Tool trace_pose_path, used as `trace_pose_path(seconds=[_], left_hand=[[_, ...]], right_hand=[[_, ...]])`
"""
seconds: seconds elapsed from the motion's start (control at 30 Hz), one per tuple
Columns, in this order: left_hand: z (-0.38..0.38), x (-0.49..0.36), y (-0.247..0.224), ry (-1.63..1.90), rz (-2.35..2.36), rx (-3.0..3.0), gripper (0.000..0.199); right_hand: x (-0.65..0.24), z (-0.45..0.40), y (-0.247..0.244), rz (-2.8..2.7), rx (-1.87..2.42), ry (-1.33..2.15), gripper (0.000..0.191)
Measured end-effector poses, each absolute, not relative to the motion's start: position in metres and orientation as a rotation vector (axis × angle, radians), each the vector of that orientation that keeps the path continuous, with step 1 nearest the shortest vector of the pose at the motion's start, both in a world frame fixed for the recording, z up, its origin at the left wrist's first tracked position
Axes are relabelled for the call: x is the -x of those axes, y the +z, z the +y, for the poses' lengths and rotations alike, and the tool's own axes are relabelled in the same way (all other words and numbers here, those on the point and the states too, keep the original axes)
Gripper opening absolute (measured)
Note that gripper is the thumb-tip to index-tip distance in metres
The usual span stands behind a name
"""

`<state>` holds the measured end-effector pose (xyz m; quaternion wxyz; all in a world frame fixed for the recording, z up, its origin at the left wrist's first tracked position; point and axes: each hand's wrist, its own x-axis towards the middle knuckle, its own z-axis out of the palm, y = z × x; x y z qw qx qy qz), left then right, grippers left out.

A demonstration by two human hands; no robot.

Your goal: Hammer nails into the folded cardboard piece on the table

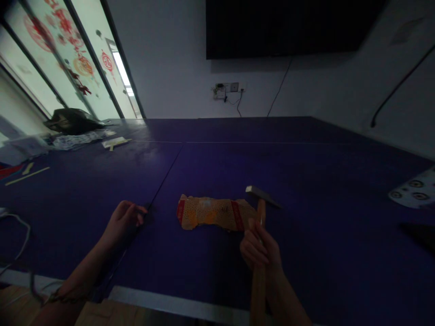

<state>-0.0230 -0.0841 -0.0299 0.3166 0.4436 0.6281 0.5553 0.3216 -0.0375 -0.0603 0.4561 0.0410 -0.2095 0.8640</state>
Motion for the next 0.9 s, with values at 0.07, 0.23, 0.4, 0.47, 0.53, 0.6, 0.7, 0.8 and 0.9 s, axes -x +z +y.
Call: trace_pose_path(seconds=[0.07, 0.23, 0.4, 0.47, 0.53, 0.6, 0.7, 0.8, 0.9], left_hand=[[-0.082, 0.017, -0.029, 1.453, 1.614, -1.245, 0.018], [-0.071, -0.010, -0.024, 1.286, 1.602, -1.498, 0.016], [-0.042, -0.058, -0.023, 1.165, 1.379, -1.564, 0.016], [-0.026, -0.079, -0.025, 1.161, 1.265, -1.483, 0.019], [-0.011, -0.098, -0.028, 1.119, 1.204, -1.436, 0.021], [0.000, -0.115, -0.031, 1.132, 1.232, -1.408, 0.022], [0.008, -0.129, -0.038, 1.173, 1.315, -1.440, 0.021], [0.010, -0.134, -0.046, 1.241, 1.352, -1.561, 0.017], [0.011, -0.135, -0.055, 1.236, 1.390, -1.661, 0.013]], right_hand=[[-0.320, -0.038, -0.057, -0.525, -0.074, 2.149, 0.024], [-0.318, -0.037, -0.056, -0.552, -0.001, 2.181, 0.021], [-0.316, -0.035, -0.060, -0.524, 0.064, 2.189, 0.024], [-0.316, -0.035, -0.060, -0.512, 0.089, 2.180, 0.024], [-0.315, -0.035, -0.061, -0.496, 0.105, 2.170, 0.025], [-0.315, -0.034, -0.061, -0.485, 0.108, 2.171, 0.027], [-0.315, -0.034, -0.062, -0.482, 0.096, 2.179, 0.028], [-0.315, -0.034, -0.064, -0.483, 0.096, 2.191, 0.026], [-0.315, -0.034, -0.066, -0.485, 0.112, 2.220, 0.028]])
